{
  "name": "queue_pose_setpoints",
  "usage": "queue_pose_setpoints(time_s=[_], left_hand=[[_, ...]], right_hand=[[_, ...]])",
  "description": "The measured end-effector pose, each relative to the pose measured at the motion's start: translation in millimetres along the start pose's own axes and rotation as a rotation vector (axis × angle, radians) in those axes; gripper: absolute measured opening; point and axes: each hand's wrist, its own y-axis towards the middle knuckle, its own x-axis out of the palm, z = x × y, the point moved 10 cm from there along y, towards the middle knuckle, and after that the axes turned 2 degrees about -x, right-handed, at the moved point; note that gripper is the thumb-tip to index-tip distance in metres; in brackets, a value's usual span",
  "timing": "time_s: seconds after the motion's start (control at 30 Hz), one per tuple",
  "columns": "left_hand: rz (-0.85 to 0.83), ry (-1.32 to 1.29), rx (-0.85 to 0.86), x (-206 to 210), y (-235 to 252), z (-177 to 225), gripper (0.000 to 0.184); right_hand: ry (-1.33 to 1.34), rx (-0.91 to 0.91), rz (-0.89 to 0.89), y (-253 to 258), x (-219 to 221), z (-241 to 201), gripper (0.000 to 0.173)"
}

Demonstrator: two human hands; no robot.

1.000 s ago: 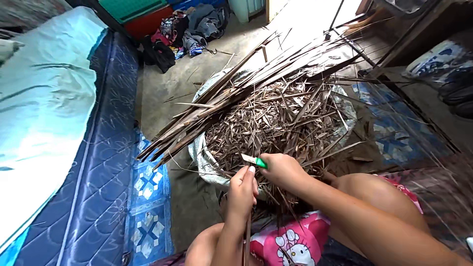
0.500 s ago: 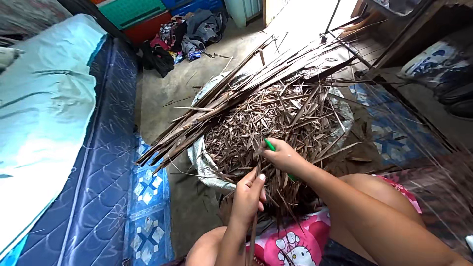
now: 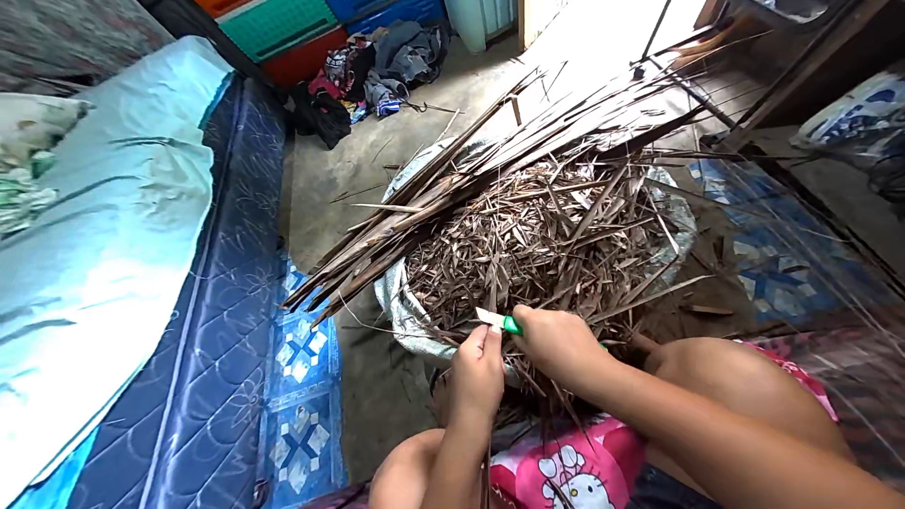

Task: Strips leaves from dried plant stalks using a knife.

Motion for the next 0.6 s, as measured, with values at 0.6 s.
queue_pose_setpoints(time_s=[0.6], left_hand=[[0.116,0.245,0.096,-6.9,-2.9,10.4,0.033]], right_hand=[[0.034,0.022,0.006,1.7,-1.9,-0.5,0.027]])
